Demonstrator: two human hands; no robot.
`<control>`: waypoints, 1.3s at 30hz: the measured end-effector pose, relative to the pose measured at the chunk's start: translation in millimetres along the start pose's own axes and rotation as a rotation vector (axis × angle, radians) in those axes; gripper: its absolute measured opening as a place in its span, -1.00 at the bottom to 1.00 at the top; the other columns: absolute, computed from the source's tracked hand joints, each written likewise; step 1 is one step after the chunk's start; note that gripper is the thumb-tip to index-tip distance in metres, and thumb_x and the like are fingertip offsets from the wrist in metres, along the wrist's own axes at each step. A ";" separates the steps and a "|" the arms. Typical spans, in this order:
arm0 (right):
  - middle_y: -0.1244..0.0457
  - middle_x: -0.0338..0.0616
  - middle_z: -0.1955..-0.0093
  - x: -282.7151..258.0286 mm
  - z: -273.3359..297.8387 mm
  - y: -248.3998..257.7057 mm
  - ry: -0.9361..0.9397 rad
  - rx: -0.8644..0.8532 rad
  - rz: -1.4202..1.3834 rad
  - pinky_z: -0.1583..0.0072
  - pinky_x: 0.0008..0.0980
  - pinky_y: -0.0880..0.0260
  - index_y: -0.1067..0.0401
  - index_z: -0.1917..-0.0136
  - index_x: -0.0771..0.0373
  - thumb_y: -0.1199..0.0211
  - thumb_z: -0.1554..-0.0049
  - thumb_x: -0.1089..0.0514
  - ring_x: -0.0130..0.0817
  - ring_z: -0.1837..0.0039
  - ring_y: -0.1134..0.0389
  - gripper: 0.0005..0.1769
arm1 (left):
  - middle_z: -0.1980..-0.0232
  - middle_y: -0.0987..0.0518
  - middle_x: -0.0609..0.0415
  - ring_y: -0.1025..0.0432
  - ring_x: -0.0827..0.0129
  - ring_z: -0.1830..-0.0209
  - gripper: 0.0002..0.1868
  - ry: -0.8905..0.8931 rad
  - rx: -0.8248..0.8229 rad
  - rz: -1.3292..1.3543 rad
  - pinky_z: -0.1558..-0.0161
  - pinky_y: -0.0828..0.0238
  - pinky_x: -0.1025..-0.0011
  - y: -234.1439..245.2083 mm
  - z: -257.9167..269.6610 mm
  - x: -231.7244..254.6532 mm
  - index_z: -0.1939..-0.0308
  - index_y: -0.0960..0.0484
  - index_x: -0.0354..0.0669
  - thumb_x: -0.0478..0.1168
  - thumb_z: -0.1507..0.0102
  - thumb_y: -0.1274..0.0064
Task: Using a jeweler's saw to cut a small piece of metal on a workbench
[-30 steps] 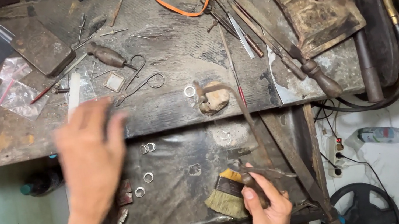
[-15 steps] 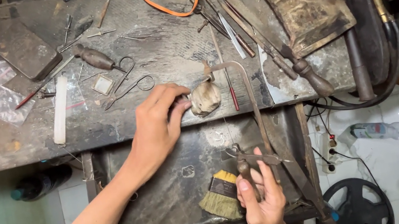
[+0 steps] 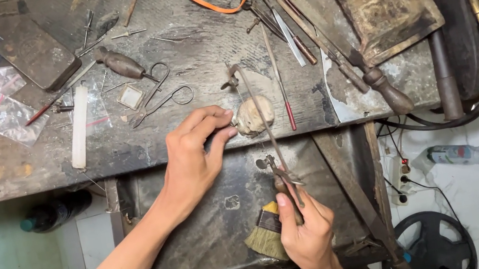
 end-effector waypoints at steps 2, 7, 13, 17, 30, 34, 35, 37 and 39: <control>-0.44 0.08 0.02 -0.5 -3.7 -2.1 0.005 0.003 0.006 -0.04 -0.36 -0.57 -0.48 -0.09 0.53 -0.19 -0.23 0.31 -0.18 0.04 -0.52 -0.77 | 0.09 -0.65 -0.09 -0.59 0.16 0.07 -0.90 -0.003 0.014 0.014 -0.01 -0.53 0.33 -1.6 -0.2 -0.2 0.13 -0.67 -0.39 -0.44 -0.28 -0.19; -0.39 0.01 0.19 -4.2 -9.1 -6.1 0.034 0.001 0.018 0.09 -0.37 -0.52 -0.48 0.02 0.54 -0.21 -0.21 0.33 -0.25 0.20 -0.44 -0.84 | 0.12 -0.66 -0.09 -0.58 0.16 0.06 -0.88 0.009 0.025 0.047 -0.03 -0.50 0.34 -1.0 -1.4 4.6 0.09 -0.65 -0.38 -0.44 -0.29 -0.16; -0.42 0.21 -0.09 -1.9 -2.7 -13.2 0.008 -0.007 0.011 0.17 -0.47 -0.65 -0.43 -0.20 0.57 -0.25 -0.20 0.33 -0.29 0.25 -0.54 -0.67 | 0.09 -0.62 -0.13 -0.56 0.25 0.21 -0.86 0.020 0.011 0.066 0.05 -0.54 0.41 1.1 -1.4 5.5 0.05 -0.62 -0.37 -0.46 -0.31 -0.14; -0.43 0.19 -0.08 -2.3 -2.0 -15.9 0.012 0.008 0.041 -0.03 -0.39 -0.63 -0.45 -0.16 0.60 -0.22 -0.22 0.31 -0.15 0.00 -0.55 -0.70 | 0.07 -0.62 -0.14 -0.60 0.14 0.09 -0.95 -0.010 -0.055 0.038 -0.02 -0.59 0.35 1.8 -2.4 1.3 0.17 -0.66 -0.42 -0.47 -0.29 -0.15; -0.39 0.03 0.22 -1.3 -0.9 -23.0 0.023 0.012 0.013 0.16 -0.41 -0.53 -0.48 0.04 0.57 -0.23 -0.20 0.35 -0.25 0.23 -0.44 -0.85 | 0.16 -0.54 -0.16 -0.54 0.15 0.15 -0.94 -0.038 -0.079 0.076 0.02 -0.59 0.39 1.5 -4.6 4.6 0.26 -0.53 -0.48 -0.58 -0.31 -0.03; -0.41 0.05 0.16 -3.2 -2.9 -23.4 -0.011 0.003 0.001 0.18 -0.42 -0.54 -0.48 0.00 0.55 -0.21 -0.22 0.35 -0.28 0.26 -0.45 -0.84 | 0.15 -0.54 -0.17 -0.55 0.16 0.16 -0.91 -0.024 -0.092 0.084 0.00 -0.64 0.39 1.8 -5.6 3.9 0.30 -0.50 -0.48 -0.58 -0.31 -0.01; -0.40 0.01 0.18 -3.7 -3.8 -23.2 -0.018 -0.007 0.014 0.22 -0.42 -0.49 -0.48 0.02 0.52 -0.19 -0.23 0.33 -0.31 0.29 -0.43 -0.85 | 0.16 -0.54 -0.15 -0.54 0.16 0.15 -0.91 -0.027 -0.097 0.077 0.01 -0.61 0.39 2.1 -5.9 3.8 0.30 -0.50 -0.47 -0.57 -0.32 -0.02; -0.39 -0.02 0.20 -4.9 -4.4 -22.3 -0.027 -0.020 0.026 0.26 -0.41 -0.44 -0.48 0.04 0.49 -0.17 -0.25 0.31 -0.34 0.33 -0.41 -0.84 | 0.16 -0.54 -0.14 -0.54 0.16 0.15 -0.90 -0.028 -0.102 0.068 0.01 -0.59 0.38 2.8 -6.2 4.4 0.30 -0.50 -0.46 -0.55 -0.33 -0.02; -0.42 0.05 0.12 -5.6 -5.1 -22.1 -0.006 -0.012 0.017 0.08 -0.35 -0.56 -0.49 -0.02 0.54 -0.18 -0.23 0.33 -0.20 0.14 -0.50 -0.82 | 0.17 -0.54 -0.12 -0.52 0.19 0.17 -0.89 -0.025 -0.109 0.073 0.06 -0.53 0.38 3.7 -7.5 4.8 0.32 -0.50 -0.45 -0.52 -0.32 -0.06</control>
Point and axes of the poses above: each hand's wrist, its own z-axis away from the middle knuckle, its own y-axis out of the back of the hand, x = y × z, the point moved 1 cm from there along -z, towards the middle knuckle
